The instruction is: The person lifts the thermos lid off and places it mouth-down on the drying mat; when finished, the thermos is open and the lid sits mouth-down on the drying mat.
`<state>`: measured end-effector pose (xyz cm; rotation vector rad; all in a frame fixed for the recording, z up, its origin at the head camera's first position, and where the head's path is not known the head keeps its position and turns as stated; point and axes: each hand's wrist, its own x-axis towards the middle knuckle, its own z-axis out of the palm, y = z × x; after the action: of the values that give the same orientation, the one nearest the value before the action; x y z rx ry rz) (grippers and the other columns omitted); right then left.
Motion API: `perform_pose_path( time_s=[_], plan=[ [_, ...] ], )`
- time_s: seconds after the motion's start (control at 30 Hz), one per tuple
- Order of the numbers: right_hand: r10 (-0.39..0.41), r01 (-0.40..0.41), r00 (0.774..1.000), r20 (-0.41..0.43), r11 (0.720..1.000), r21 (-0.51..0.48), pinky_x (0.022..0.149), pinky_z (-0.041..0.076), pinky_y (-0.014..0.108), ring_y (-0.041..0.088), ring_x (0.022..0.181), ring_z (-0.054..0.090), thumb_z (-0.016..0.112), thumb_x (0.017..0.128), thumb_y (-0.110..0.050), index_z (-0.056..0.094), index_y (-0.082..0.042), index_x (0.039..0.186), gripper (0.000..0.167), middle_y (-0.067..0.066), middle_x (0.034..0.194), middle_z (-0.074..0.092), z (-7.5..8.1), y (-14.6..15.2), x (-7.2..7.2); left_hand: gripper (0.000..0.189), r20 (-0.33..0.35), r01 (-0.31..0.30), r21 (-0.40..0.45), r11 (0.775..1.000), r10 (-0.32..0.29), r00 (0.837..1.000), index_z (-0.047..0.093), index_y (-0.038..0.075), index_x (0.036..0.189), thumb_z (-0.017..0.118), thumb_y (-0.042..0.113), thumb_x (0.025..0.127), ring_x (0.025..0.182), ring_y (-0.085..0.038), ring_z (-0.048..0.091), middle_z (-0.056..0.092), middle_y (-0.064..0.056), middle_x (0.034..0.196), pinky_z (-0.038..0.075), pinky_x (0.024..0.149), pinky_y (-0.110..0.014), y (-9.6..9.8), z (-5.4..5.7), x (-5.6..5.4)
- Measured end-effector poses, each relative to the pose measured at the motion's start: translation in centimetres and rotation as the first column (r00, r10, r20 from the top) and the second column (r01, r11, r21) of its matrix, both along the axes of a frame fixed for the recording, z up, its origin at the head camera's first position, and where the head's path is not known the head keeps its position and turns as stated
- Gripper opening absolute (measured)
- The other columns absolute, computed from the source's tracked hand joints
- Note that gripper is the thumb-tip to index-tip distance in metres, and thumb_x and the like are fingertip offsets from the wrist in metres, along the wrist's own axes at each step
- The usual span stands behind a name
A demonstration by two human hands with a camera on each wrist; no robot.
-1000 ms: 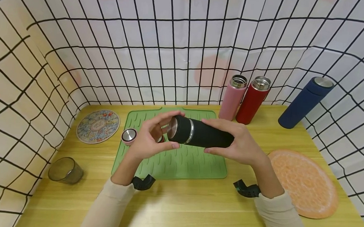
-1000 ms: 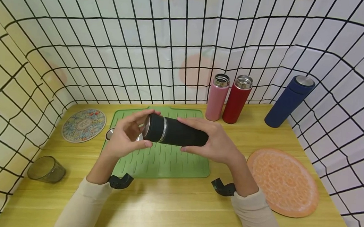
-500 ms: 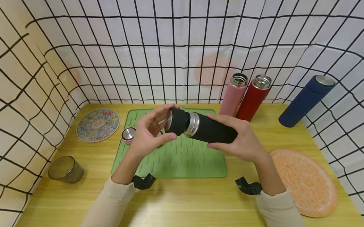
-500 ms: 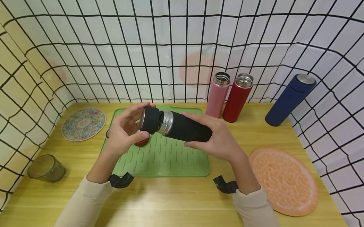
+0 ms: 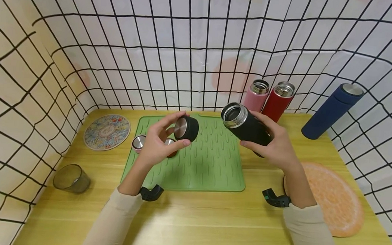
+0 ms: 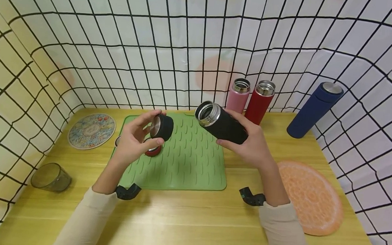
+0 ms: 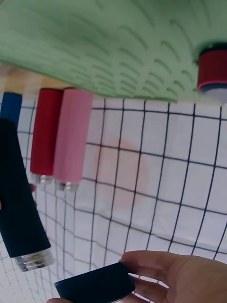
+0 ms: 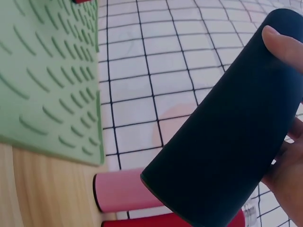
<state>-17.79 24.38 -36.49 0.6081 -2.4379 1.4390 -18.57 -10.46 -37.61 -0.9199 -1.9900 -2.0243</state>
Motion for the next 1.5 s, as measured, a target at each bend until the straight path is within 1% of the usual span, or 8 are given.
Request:
perform_pose_path(
  time_s=[0.13,0.3,0.6,0.9,1.07,1.27,1.4,1.5],
  plan=[
    [-0.040,0.040,0.999,-0.008,0.999,-0.003,0.101,0.045,0.017,0.006,0.123,0.055,0.087,0.079,0.000,0.052,-0.028,0.151,0.085,-0.012,0.137,0.062,-0.4,0.9,-0.4,0.072,0.023,-0.053,-0.058,0.997,0.055,0.998,0.058,0.014,0.147,0.084,-0.003,0.081,0.132,-0.021,0.055,0.059,-0.011,0.146,0.053,0.103,-0.029,-0.3,-0.7,-0.2],
    [-0.098,0.098,0.995,0.001,0.995,-0.025,0.107,0.040,0.016,0.000,0.129,0.052,0.085,0.081,0.001,0.048,-0.026,0.154,0.085,-0.008,0.141,0.059,-0.6,2.1,-0.7,0.072,0.048,-0.100,-0.108,0.989,0.106,0.993,0.059,0.021,0.146,0.085,0.002,0.083,0.131,-0.018,0.056,0.058,-0.013,0.148,0.053,0.098,-0.026,-0.5,-1.4,-0.5],
    [-0.206,0.199,0.978,-0.033,0.969,-0.144,0.106,0.041,0.017,0.007,0.131,0.052,0.081,0.083,0.007,0.044,-0.023,0.155,0.086,-0.004,0.146,0.057,-0.6,5.1,-1.4,0.071,0.104,-0.162,-0.206,0.965,0.186,0.977,0.058,0.026,0.146,0.088,0.014,0.083,0.124,-0.019,0.060,0.057,-0.001,0.146,0.058,0.085,-0.024,-0.2,-2.7,-0.6],
    [-0.378,0.375,0.926,0.018,0.911,-0.172,0.109,0.046,0.031,0.006,0.127,0.056,0.081,0.087,-0.006,0.042,-0.031,0.154,0.082,-0.004,0.145,0.060,-0.8,8.2,-2.7,0.069,0.058,-0.227,-0.315,0.922,0.257,0.965,0.058,0.024,0.146,0.088,0.022,0.084,0.130,-0.018,0.056,0.057,-0.002,0.143,0.057,0.099,-0.041,0.3,-4.2,-1.4],
    [-0.410,0.401,0.912,0.013,0.885,-0.236,0.105,0.049,0.027,0.009,0.126,0.058,0.081,0.086,-0.004,0.041,-0.029,0.154,0.082,-0.002,0.146,0.060,-1.2,9.3,-3.4,0.071,0.088,-0.205,-0.384,0.900,0.257,0.962,0.056,0.019,0.148,0.088,0.020,0.084,0.133,-0.022,0.055,0.058,-0.006,0.144,0.056,0.101,-0.046,0.7,-4.8,-1.6],
    [-0.398,0.389,0.915,0.074,0.817,-0.425,0.119,0.041,0.037,0.016,0.128,0.058,0.082,0.083,0.002,0.046,-0.026,0.149,0.081,0.001,0.147,0.057,-1.2,10.1,-4.5,0.070,0.123,-0.213,-0.438,0.874,0.293,0.948,0.058,0.017,0.147,0.088,0.022,0.084,0.126,-0.030,0.061,0.057,-0.009,0.146,0.057,0.095,-0.054,1.4,-5.5,-1.6],
    [-0.412,0.406,0.905,0.108,0.757,-0.512,0.122,0.039,0.038,0.019,0.128,0.058,0.083,0.081,0.004,0.049,-0.025,0.147,0.080,-0.001,0.140,0.058,-1.4,10.7,-5.3,0.070,0.104,-0.218,-0.506,0.834,0.309,0.945,0.057,0.014,0.147,0.088,0.023,0.084,0.117,-0.030,0.065,0.059,-0.010,0.145,0.060,0.089,-0.051,1.7,-5.9,-1.6],
    [-0.464,0.461,0.878,0.121,0.747,-0.479,0.117,0.043,0.035,0.018,0.126,0.058,0.083,0.083,-0.001,0.049,-0.027,0.147,0.078,-0.004,0.137,0.058,-1.7,11.2,-5.8,0.070,0.065,-0.219,-0.562,0.798,0.306,0.950,0.056,0.011,0.148,0.086,0.022,0.086,0.121,-0.030,0.064,0.059,-0.012,0.146,0.059,0.092,-0.048,1.9,-6.4,-1.5]
  ],
)
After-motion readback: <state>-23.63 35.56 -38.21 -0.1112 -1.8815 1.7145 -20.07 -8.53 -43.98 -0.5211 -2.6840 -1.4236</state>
